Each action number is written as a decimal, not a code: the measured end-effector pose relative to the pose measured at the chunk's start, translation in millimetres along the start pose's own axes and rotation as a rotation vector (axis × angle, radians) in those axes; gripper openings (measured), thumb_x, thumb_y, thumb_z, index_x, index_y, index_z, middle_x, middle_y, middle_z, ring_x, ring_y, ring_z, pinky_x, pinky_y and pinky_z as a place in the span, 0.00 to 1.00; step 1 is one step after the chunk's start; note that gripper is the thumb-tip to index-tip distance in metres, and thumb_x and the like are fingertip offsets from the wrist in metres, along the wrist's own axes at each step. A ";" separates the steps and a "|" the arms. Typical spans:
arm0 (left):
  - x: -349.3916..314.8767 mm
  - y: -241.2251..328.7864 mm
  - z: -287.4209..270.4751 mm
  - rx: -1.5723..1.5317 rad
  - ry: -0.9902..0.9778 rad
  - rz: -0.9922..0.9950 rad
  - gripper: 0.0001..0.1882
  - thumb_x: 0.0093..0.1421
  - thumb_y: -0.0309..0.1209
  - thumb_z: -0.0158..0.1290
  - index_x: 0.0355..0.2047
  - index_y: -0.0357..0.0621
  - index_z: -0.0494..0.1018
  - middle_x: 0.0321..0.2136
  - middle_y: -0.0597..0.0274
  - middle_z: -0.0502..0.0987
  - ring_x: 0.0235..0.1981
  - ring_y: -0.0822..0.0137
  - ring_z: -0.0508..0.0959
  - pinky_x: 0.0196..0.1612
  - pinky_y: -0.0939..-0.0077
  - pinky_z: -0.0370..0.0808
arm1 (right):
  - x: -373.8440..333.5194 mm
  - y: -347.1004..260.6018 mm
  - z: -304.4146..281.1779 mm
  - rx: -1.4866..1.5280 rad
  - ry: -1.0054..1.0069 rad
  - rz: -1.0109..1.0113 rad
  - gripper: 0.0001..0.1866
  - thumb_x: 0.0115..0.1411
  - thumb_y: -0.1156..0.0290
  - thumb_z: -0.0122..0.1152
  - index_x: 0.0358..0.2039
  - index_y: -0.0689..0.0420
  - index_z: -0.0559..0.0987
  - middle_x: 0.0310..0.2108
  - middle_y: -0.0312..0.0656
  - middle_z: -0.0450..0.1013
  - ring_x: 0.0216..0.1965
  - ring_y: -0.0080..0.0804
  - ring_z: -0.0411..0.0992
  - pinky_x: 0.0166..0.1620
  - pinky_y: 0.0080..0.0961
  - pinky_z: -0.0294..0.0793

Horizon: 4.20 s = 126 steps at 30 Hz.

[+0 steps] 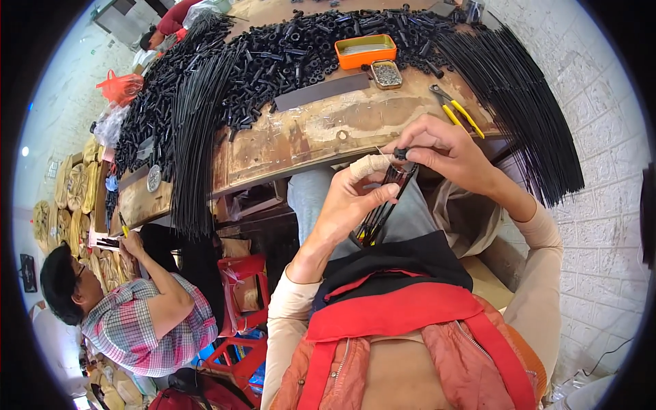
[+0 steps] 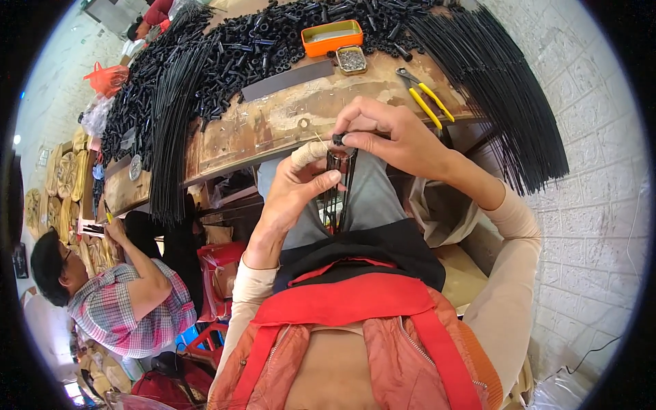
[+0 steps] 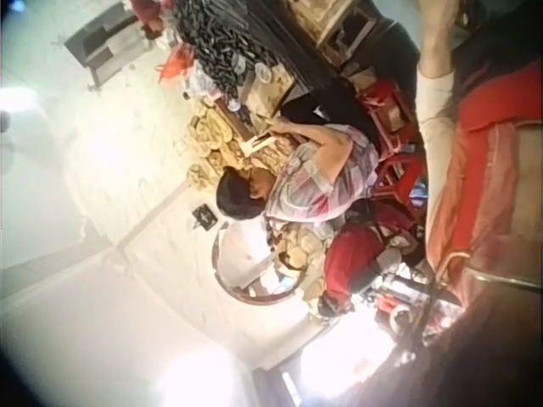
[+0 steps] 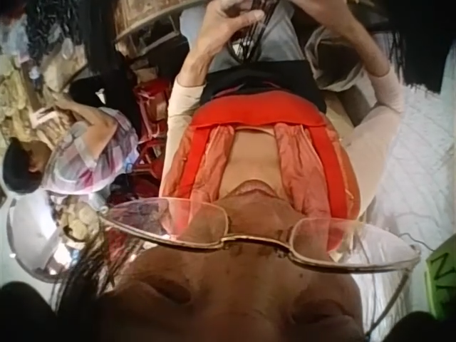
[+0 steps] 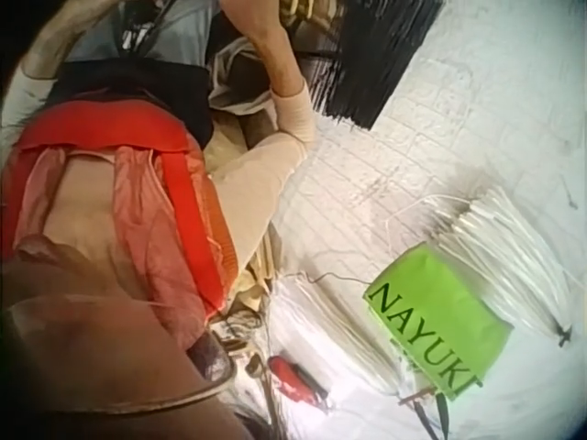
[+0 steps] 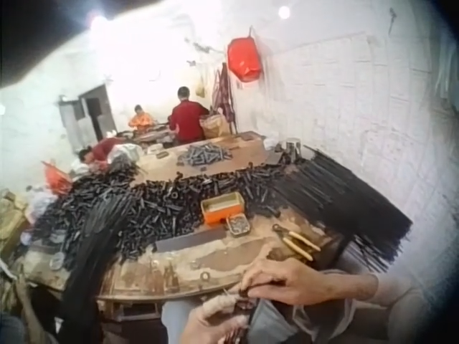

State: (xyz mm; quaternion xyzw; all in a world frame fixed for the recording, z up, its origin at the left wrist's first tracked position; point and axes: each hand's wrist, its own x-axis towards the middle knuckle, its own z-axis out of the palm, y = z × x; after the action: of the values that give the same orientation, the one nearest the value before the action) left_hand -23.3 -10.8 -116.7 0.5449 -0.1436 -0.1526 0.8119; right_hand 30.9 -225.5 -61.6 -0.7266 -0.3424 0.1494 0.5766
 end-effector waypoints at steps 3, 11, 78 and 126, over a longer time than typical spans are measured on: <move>-1.2 0.5 2.6 -0.012 0.027 -0.011 0.18 0.59 0.21 0.57 0.50 0.40 0.72 0.39 0.63 0.79 0.40 0.72 0.77 0.42 0.73 0.78 | 0.5 2.0 0.8 -0.021 -0.007 -0.004 0.08 0.63 0.83 0.51 0.42 0.64 0.72 0.48 0.47 0.72 0.52 0.31 0.72 0.56 0.27 0.69; -2.4 1.6 6.2 0.004 0.030 -0.011 0.14 0.59 0.22 0.57 0.47 0.40 0.74 0.37 0.64 0.79 0.36 0.73 0.77 0.41 0.75 0.78 | -5.3 -3.5 -1.0 0.061 0.107 0.005 0.05 0.61 0.76 0.61 0.36 0.63 0.78 0.34 0.34 0.75 0.36 0.16 0.71 0.40 0.15 0.70; -29.6 31.8 -15.2 0.276 0.461 0.397 0.16 0.61 0.23 0.55 0.49 0.34 0.69 0.39 0.58 0.76 0.38 0.66 0.78 0.45 0.72 0.75 | 17.4 43.4 110.7 0.276 0.165 0.092 0.07 0.55 0.78 0.66 0.34 0.66 0.80 0.29 0.36 0.78 0.33 0.16 0.74 0.36 0.17 0.73; 6.1 4.9 7.5 0.184 0.162 0.160 0.19 0.66 0.32 0.51 0.56 0.40 0.66 0.27 0.74 0.65 0.28 0.82 0.62 0.32 0.86 0.61 | -38.9 44.3 -0.6 0.133 0.154 0.460 0.16 0.69 0.68 0.46 0.51 0.62 0.71 0.27 0.39 0.69 0.25 0.24 0.67 0.31 0.18 0.65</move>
State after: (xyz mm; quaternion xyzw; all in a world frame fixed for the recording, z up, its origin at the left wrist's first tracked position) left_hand -20.2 -17.8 -109.0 0.6146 -0.1339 -0.0292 0.7768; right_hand 17.7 -256.4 -110.0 -0.7552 -0.1124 0.2430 0.5984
